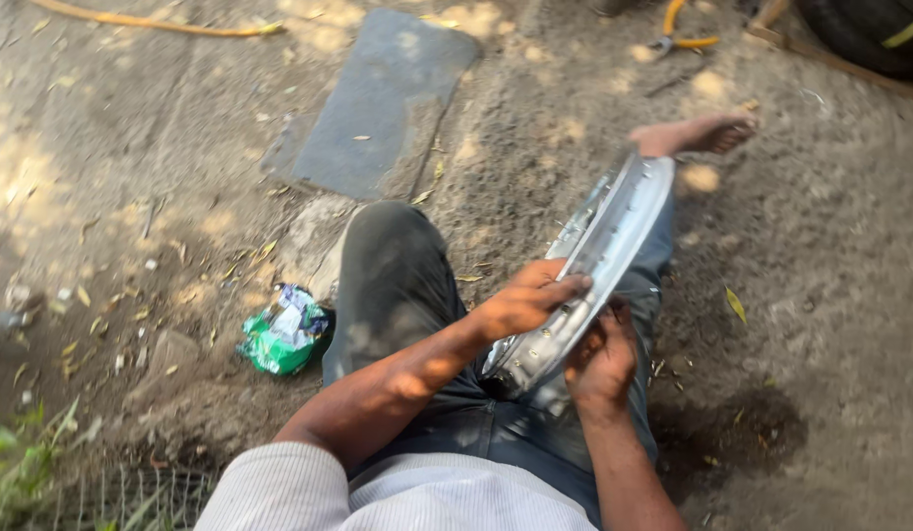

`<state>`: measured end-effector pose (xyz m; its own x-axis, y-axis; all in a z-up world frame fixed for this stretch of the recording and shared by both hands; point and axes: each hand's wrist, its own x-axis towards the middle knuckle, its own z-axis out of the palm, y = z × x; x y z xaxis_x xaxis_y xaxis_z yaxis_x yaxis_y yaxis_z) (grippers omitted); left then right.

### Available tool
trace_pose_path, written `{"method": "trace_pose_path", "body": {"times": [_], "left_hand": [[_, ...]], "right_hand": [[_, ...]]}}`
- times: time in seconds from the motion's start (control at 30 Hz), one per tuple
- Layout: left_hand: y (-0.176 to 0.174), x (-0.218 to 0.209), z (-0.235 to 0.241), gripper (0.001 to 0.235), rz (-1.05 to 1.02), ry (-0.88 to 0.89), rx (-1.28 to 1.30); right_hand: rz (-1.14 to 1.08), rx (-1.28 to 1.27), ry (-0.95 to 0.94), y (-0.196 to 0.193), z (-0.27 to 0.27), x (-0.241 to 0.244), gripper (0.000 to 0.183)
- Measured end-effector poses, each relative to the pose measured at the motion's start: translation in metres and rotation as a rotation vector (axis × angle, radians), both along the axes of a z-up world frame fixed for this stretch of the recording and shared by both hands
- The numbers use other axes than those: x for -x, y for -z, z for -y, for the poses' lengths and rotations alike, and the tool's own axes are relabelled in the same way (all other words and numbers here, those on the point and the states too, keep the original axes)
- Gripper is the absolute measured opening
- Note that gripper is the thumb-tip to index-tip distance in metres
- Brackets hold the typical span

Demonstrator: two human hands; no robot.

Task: The person sits on the ground and repeatedly inserts small metal pins into holes along a bicycle wheel rim. They rotate the rim to access different sections and continue inserting pins until the clip ends.

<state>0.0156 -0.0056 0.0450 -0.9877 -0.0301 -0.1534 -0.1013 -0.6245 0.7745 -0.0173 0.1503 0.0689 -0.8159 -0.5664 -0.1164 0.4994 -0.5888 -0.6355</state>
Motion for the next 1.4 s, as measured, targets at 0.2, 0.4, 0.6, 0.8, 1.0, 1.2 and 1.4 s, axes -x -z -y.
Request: {"method": "trace_pose_path", "body": {"times": [0.2, 0.4, 0.6, 0.8, 1.0, 1.2, 1.4], "left_hand": [[-0.01, -0.001, 0.002, 0.043, -0.043, -0.065, 0.425], [-0.018, -0.004, 0.004, 0.044, -0.088, -0.064, 0.391], [0.008, 0.01, -0.001, 0.047, -0.033, -0.074, 0.451], [0.034, 0.025, -0.01, 0.045, -0.13, -0.136, 0.437], [0.041, 0.031, -0.018, 0.05, -0.006, -0.214, 0.559], [0.061, 0.029, -0.028, 0.053, -0.034, -0.324, 0.085], [0.04, 0.03, -0.007, 0.042, -0.098, -0.053, 0.146]], "right_hand": [[-0.165, -0.33, 0.008, -0.026, 0.002, -0.015, 0.031], [-0.115, -0.017, -0.12, -0.018, 0.002, 0.002, 0.015], [-0.161, -0.37, 0.043, -0.002, -0.004, -0.007, 0.034], [-0.13, -0.172, -0.121, 0.004, -0.005, 0.006, 0.036], [-0.252, -0.313, -0.056, -0.001, -0.002, 0.003, 0.041], [-0.227, -0.304, -0.065, 0.001, -0.008, 0.007, 0.037], [-0.289, -0.16, -0.06, 0.01, -0.029, 0.016, 0.01]]}}
